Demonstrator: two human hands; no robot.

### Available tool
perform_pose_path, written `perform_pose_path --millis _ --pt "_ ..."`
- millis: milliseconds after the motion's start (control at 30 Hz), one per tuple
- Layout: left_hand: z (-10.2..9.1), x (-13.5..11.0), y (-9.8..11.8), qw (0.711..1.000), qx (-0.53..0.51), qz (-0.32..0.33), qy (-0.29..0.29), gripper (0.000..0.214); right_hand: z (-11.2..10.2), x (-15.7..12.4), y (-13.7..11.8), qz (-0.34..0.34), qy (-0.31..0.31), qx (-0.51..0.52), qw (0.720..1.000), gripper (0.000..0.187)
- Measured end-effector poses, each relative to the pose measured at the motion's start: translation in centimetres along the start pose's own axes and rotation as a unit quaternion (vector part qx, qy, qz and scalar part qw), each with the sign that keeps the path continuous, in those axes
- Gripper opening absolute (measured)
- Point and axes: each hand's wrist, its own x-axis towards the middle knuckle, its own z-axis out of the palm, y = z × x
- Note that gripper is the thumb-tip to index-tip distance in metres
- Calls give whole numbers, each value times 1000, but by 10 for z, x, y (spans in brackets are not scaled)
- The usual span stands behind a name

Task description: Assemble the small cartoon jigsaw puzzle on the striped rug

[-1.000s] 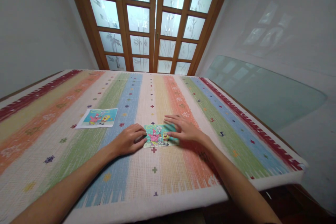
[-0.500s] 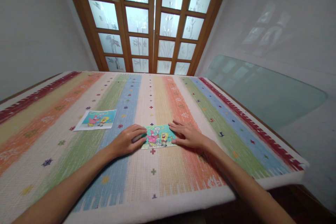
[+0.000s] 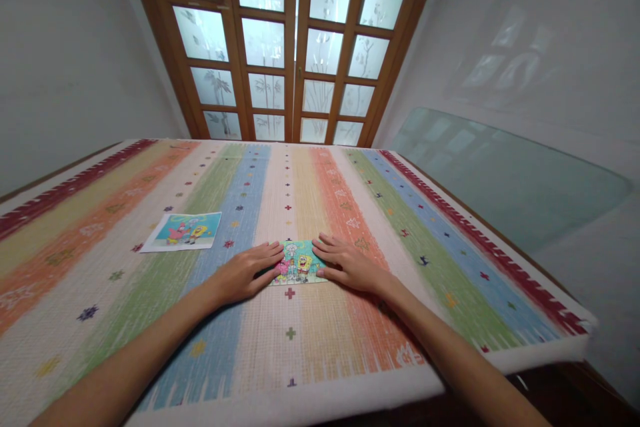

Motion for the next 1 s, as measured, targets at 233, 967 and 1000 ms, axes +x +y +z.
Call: perform_pose_path --millis 233,967,1000 --pt "9 6 4 999 -31 -21 26 36 10 6 -12 -54 21 8 998 39" --pt "-22 -7 -3 986 -63 -148 -47 96 -10 -18 6 81 14 77 994 88" --pt "-20 -7 -2 984 -74 -154 -46 98 -9 -18 6 83 16 79 993 87"
